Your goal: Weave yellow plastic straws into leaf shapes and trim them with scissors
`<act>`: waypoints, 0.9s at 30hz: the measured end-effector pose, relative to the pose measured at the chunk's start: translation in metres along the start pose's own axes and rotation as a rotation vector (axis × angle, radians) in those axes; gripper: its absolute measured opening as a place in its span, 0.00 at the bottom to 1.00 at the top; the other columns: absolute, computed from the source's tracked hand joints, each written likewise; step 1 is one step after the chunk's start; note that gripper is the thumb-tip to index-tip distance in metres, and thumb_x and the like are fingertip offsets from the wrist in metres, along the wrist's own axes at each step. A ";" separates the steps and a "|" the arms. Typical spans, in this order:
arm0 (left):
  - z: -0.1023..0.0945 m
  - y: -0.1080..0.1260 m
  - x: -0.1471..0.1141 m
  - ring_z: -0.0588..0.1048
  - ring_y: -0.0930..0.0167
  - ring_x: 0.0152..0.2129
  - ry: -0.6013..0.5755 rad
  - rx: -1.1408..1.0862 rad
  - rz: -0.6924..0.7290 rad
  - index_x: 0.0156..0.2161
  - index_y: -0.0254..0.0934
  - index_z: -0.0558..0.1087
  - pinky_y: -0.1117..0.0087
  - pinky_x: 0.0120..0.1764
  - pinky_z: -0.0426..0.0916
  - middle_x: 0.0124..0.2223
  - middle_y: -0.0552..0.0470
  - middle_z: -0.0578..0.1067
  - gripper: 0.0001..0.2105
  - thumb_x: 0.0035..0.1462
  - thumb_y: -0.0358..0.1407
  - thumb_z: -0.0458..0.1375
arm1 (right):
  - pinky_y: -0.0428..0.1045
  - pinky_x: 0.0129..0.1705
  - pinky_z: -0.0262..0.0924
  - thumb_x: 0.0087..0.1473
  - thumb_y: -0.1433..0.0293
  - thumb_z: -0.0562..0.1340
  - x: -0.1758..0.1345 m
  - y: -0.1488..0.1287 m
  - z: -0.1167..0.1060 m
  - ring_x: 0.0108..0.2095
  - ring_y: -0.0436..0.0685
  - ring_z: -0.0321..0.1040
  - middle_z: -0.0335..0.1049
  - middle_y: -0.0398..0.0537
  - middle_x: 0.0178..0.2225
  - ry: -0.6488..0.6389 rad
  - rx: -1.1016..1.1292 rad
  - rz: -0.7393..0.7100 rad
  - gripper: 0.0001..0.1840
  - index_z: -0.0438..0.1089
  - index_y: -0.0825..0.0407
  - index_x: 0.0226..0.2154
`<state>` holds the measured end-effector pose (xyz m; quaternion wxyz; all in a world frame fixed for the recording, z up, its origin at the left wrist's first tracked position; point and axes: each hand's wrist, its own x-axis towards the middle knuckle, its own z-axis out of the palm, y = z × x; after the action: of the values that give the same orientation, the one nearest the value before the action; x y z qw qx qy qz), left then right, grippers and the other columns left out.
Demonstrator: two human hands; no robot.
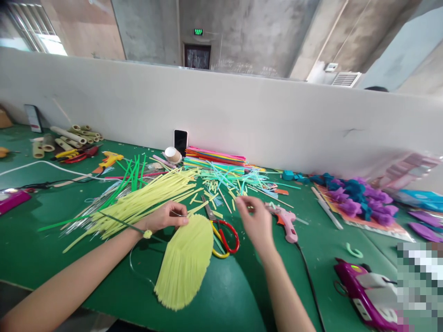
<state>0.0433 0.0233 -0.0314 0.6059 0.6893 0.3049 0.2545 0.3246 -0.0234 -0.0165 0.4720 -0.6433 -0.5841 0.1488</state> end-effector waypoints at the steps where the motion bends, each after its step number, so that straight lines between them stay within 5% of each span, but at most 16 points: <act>1: 0.000 0.001 0.000 0.65 0.78 0.20 -0.003 0.003 0.004 0.27 0.32 0.70 0.77 0.25 0.60 0.24 0.57 0.68 0.13 0.49 0.42 0.64 | 0.55 0.41 0.64 0.54 0.53 0.58 -0.007 -0.013 0.015 0.38 0.61 0.70 0.74 0.55 0.39 -0.178 0.149 0.006 0.22 0.72 0.53 0.41; 4: 0.001 0.002 -0.001 0.65 0.78 0.20 -0.013 0.010 0.017 0.27 0.32 0.71 0.77 0.25 0.60 0.23 0.57 0.67 0.13 0.50 0.41 0.63 | 0.51 0.36 0.65 0.53 0.55 0.61 -0.029 -0.039 0.055 0.34 0.57 0.71 0.75 0.51 0.38 -0.391 0.394 0.005 0.19 0.72 0.52 0.40; 8: 0.003 0.002 0.000 0.65 0.78 0.20 -0.043 0.015 0.031 0.27 0.32 0.71 0.77 0.25 0.59 0.23 0.58 0.67 0.13 0.50 0.42 0.63 | 0.50 0.39 0.65 0.55 0.58 0.61 -0.044 -0.047 0.076 0.38 0.58 0.72 0.76 0.49 0.37 -0.384 0.472 -0.016 0.15 0.74 0.51 0.39; 21: 0.000 0.005 -0.001 0.68 0.76 0.21 -0.053 0.112 0.029 0.25 0.32 0.73 0.77 0.26 0.62 0.22 0.54 0.72 0.16 0.56 0.43 0.57 | 0.47 0.31 0.62 0.58 0.57 0.57 -0.050 -0.042 0.073 0.32 0.56 0.70 0.75 0.47 0.31 -0.332 0.334 0.006 0.18 0.74 0.52 0.37; 27: 0.000 0.006 -0.001 0.69 0.75 0.21 -0.042 0.130 0.011 0.25 0.32 0.74 0.77 0.26 0.63 0.23 0.53 0.72 0.16 0.56 0.44 0.57 | 0.48 0.36 0.64 0.62 0.65 0.54 -0.053 -0.047 0.066 0.35 0.56 0.72 0.76 0.49 0.35 -0.244 0.094 -0.294 0.13 0.73 0.50 0.37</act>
<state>0.0431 0.0225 -0.0258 0.5645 0.7342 0.3042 0.2230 0.2321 -0.0481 -0.0323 0.4437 -0.5056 -0.7172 0.1822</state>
